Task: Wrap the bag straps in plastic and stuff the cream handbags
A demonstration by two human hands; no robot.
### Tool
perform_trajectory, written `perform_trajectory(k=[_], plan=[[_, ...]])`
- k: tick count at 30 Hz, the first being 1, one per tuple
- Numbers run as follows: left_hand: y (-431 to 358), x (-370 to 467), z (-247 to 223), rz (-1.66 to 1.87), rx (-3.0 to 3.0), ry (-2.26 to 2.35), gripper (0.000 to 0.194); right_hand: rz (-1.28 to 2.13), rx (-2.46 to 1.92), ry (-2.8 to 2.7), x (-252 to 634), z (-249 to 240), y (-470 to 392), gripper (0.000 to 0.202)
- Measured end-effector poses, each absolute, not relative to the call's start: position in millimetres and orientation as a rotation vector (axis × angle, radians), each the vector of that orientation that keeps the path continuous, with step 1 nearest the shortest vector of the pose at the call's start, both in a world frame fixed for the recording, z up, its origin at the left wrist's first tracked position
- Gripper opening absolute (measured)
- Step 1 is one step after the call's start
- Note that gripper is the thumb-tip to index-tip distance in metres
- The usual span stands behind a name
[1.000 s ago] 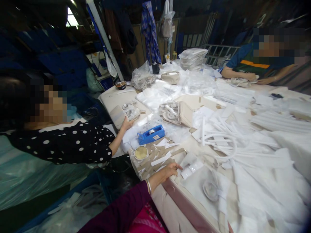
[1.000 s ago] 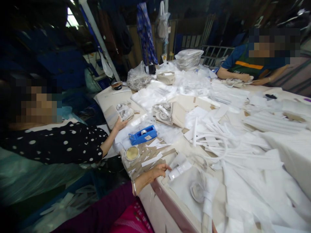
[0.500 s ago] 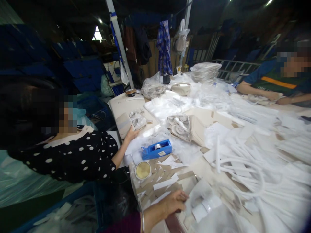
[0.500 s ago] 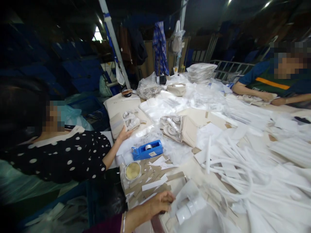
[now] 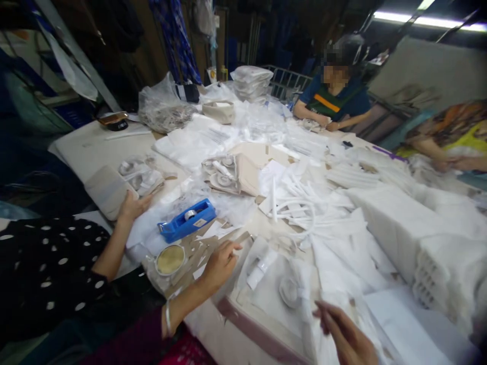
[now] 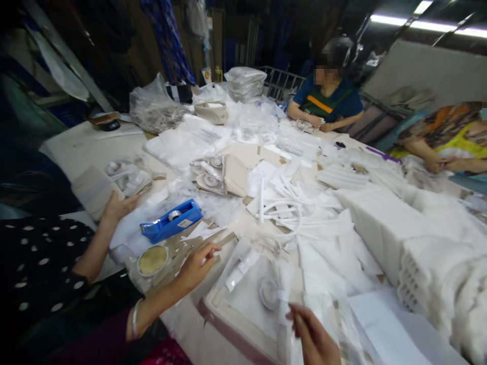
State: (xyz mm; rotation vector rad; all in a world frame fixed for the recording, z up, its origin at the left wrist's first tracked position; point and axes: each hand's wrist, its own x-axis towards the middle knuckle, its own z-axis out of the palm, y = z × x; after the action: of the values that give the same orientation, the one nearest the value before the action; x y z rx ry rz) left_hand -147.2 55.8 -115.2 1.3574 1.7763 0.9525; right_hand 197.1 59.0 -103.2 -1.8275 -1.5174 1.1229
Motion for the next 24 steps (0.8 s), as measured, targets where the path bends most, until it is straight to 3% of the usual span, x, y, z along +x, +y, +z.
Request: perform_trajectory(k=[7,10,13,16,20,24], plan=[[198.6,-89.5,-146.6,0.787,1.594,1.499,0.039,0.644,-1.801,-2.032,155.4,-147.2,204.2,0.045],[220.4,-71.2,-165.0,0.75,1.539,1.424,0.038,0.722,-1.985,-2.103,149.6,-171.4,224.8,0.061],[231.5,-56.4,-180.8,0.766,1.463,1.346,0.031,1.021,-1.947,-1.95,153.1,-190.9,236.4,0.053],[237.4,-44.7,-195.2,0.793,1.335,1.308,0.023,1.108,-1.925,-1.871,157.3,-202.6,238.3,0.036],[238.0,-36.3,-209.5,0.831,1.162,1.27,0.023,0.974,-1.956,-1.729,153.5,-206.2,223.9,0.039],[236.2,-35.8,-219.5,0.838,1.064,1.192,0.029,0.646,-1.71,-1.786,135.1,-201.7,220.0,0.042]])
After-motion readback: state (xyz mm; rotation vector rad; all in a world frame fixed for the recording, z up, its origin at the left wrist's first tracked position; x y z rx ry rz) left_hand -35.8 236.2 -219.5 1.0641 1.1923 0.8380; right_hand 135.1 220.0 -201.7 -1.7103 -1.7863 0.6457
